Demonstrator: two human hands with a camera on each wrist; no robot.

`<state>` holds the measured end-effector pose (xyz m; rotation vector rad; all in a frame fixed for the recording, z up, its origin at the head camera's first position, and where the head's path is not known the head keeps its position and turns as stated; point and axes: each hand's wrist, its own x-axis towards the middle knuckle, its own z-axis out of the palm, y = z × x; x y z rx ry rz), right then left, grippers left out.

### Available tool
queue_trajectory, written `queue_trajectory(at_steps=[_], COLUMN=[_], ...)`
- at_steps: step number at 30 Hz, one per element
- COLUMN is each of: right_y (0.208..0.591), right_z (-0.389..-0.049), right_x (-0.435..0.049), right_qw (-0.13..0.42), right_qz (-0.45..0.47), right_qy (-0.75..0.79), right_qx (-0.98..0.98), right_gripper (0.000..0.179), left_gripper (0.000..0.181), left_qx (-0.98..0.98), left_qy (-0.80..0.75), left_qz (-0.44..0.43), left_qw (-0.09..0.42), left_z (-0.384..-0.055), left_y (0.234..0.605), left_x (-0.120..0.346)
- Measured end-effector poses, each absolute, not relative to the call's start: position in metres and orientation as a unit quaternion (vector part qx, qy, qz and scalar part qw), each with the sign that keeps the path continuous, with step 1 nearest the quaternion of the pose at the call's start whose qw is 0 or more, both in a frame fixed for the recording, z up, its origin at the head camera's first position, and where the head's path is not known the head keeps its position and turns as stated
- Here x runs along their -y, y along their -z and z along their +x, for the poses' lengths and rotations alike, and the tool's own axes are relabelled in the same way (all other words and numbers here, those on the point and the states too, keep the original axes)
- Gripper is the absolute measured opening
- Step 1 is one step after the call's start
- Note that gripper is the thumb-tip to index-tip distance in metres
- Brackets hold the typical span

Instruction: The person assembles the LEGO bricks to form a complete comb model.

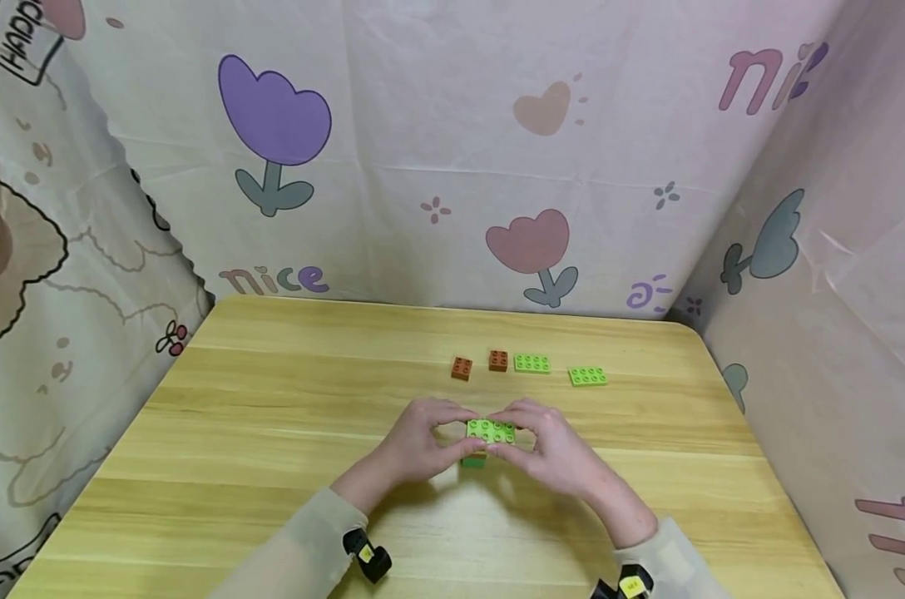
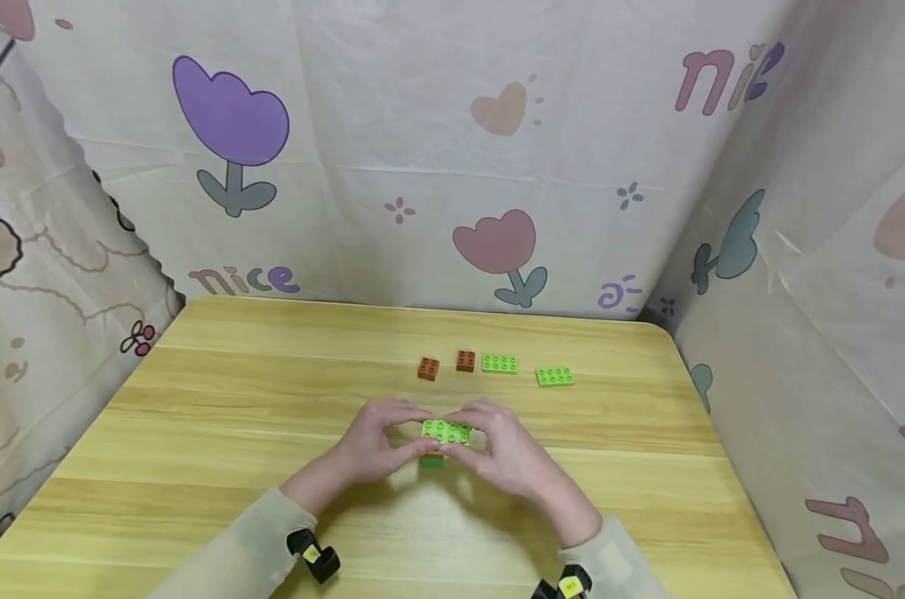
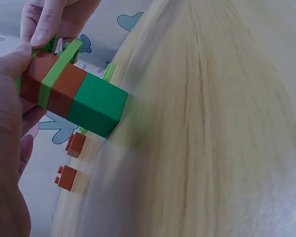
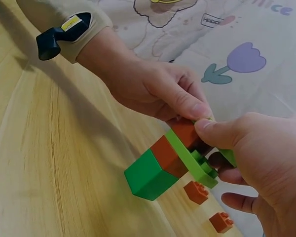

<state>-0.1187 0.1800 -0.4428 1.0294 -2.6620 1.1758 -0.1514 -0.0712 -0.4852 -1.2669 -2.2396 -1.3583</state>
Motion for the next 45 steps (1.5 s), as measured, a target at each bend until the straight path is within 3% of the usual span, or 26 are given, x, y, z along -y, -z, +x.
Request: queue_trajectory(at_steps=[23,31,45], right_y=[0.443,0.44,0.436], right_z=[-0.118,-0.118,-0.133], right_x=[-0.184,-0.191,-0.209], right_qw=[0.031,0.029,0.071], right_qz=[0.341,0.334,0.32], right_qy=[-0.38,-0.39,-0.439], right_qx=[0.859,0.857,0.837], right_gripper=[0.042,0.044,0.039], left_gripper=[0.028,0.027,0.027], left_qx=[0.758,0.748,0.754], left_qy=[0.447,0.465,0.47], left_qz=[-0.457,-0.461,-0.45], left_qw=[0.127,0.109,0.091], left_z=[-0.153,-0.154,-0.152], left_y=[0.487,0.487,0.482], left_x=[0.073,0.073,0.073])
